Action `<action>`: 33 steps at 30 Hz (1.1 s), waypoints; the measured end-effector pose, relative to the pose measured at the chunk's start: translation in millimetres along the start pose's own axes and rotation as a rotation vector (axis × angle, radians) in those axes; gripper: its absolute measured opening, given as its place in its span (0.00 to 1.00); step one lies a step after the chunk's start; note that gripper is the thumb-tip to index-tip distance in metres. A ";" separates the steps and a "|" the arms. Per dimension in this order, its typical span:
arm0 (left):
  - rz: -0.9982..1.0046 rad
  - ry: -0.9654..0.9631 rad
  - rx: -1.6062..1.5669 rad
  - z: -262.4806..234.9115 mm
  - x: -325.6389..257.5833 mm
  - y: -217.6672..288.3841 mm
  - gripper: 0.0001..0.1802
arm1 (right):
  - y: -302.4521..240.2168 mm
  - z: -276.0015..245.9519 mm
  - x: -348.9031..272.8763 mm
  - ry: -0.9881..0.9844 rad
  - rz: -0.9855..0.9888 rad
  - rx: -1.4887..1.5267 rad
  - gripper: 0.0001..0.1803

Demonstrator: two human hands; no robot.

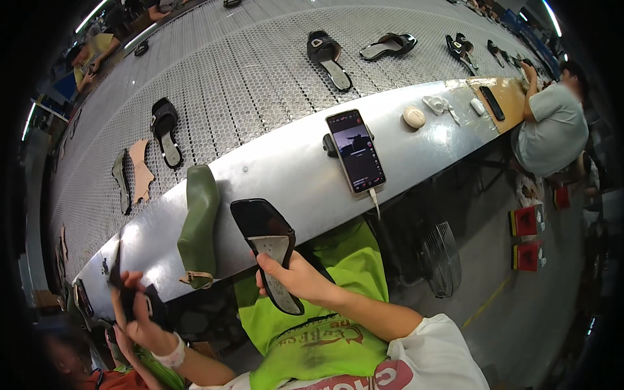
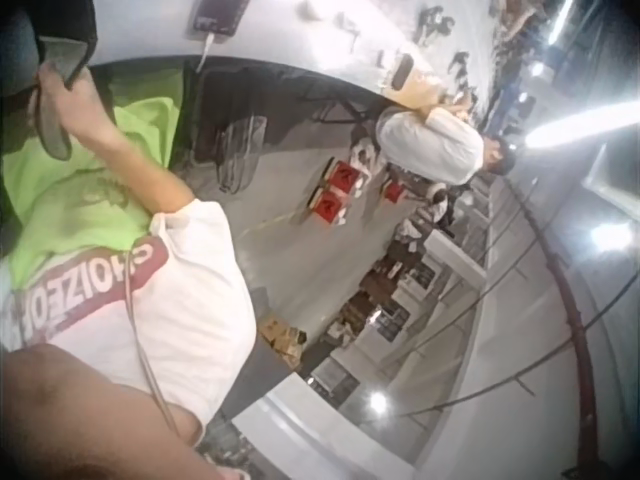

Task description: The person assembles a pair of green slipper sandals by hand. They repeatedly pick up a slipper sole and a black strap, align the strap over the sole, and press the components together. The person handles the items one at a time, inspecting the fit and pressing the strap into place on the sole.

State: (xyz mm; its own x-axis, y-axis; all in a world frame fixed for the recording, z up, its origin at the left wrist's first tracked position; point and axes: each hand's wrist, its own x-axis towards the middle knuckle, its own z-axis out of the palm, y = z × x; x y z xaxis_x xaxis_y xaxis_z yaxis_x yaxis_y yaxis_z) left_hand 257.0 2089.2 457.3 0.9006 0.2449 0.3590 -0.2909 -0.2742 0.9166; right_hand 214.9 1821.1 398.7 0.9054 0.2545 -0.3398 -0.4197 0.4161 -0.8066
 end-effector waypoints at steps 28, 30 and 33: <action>-0.185 -0.756 -0.086 38.2 -77.6 -11.6 0.18 | 36.9 8.2 0.2 0.083 -0.012 0.216 0.36; -0.481 -0.561 -0.365 31.5 -95.0 -30.4 0.16 | 39.1 8.3 -14.4 0.017 0.141 0.315 0.36; -0.603 -0.474 -0.359 42.0 -106.8 -55.4 0.14 | 64.2 5.9 -28.5 -0.037 0.262 0.425 0.36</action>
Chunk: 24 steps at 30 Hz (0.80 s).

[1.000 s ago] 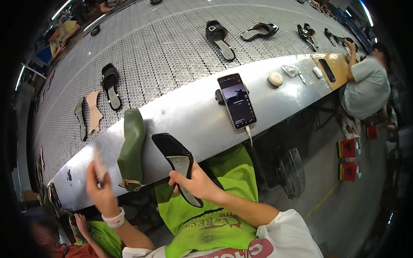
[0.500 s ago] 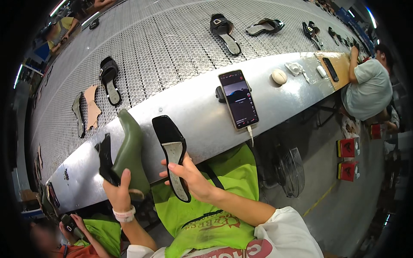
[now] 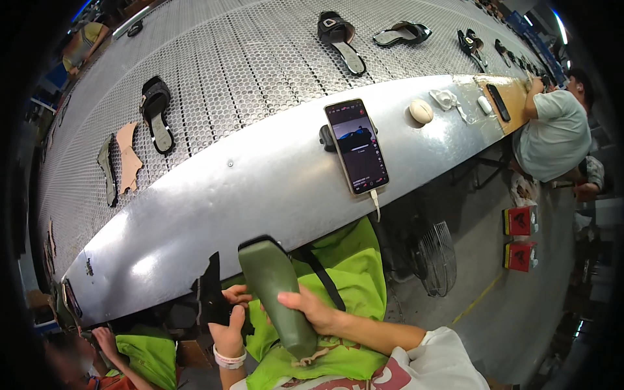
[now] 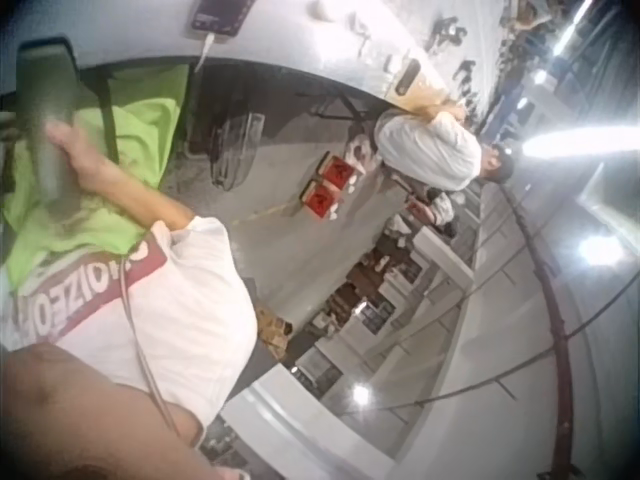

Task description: The person assembles a pair of green slipper sandals by hand. They repeatedly pick up a slipper sole and a black strap, align the strap over the sole, and press the components together. The person handles the items one at a time, inspecting the fit and pressing the strap into place on the sole.

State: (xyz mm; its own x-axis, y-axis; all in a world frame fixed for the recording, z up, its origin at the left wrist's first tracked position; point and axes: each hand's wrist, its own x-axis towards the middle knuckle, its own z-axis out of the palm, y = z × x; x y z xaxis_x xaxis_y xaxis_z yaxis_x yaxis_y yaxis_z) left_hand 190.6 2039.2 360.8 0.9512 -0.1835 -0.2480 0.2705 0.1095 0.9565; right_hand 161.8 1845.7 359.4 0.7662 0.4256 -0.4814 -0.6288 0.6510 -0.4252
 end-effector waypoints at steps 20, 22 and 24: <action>-0.147 0.255 -0.301 7.2 -5.7 -53.7 0.16 | 50.6 -11.0 17.0 0.028 0.129 0.019 0.40; -0.139 0.283 -0.280 7.2 -8.3 -54.9 0.17 | 50.6 -8.9 17.8 0.028 0.133 0.016 0.40; -0.105 0.293 -0.249 11.6 -8.6 -53.7 0.18 | 52.3 -8.7 18.6 0.028 0.137 0.012 0.40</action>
State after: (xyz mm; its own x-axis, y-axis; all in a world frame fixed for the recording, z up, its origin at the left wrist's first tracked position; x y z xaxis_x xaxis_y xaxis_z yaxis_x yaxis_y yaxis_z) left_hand 166.1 2023.6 313.4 0.9090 0.0765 -0.4098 0.3615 0.3447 0.8663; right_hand 142.0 1882.3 321.5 0.6689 0.4933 -0.5561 -0.7257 0.5954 -0.3448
